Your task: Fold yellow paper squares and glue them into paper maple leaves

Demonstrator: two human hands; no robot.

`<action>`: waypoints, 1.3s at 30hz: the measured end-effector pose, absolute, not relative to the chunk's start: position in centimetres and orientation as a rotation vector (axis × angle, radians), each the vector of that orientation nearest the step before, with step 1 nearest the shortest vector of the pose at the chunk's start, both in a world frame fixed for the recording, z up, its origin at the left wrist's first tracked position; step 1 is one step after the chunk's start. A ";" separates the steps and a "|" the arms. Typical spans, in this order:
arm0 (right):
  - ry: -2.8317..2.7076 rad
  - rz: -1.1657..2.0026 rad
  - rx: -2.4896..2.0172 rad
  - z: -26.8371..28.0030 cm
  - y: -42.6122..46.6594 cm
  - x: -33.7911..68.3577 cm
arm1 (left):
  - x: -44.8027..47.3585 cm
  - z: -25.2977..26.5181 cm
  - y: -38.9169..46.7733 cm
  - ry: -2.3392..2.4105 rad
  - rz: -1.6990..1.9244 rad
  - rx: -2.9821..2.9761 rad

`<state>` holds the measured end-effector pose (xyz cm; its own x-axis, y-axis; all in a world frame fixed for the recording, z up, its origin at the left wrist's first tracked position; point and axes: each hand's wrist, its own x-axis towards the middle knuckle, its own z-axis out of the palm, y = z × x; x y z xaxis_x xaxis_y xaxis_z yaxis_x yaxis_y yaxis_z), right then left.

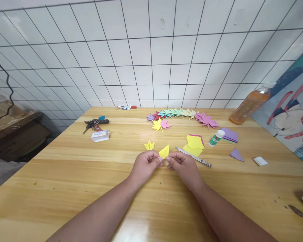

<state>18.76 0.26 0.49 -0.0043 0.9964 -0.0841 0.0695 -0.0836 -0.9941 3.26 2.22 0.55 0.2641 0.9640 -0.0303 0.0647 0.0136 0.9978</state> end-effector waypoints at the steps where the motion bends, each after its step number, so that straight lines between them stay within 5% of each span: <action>1: -1.257 1.207 -1.337 0.5 0.3 18.8 | 3.3 0.6 2.1 1.062 0.962 1.388; 7: -1.643 0.824 -1.410 0.1 0.1 19.4 | 3.1 0.6 1.9 1.058 0.944 1.550; 18: -1.795 0.696 -1.419 0.2 0.0 19.0 | 3.2 0.0 2.0 1.142 0.863 1.651; 39: -1.608 1.017 -1.336 -0.6 0.6 19.2 | 2.8 -0.7 2.3 1.229 0.894 1.729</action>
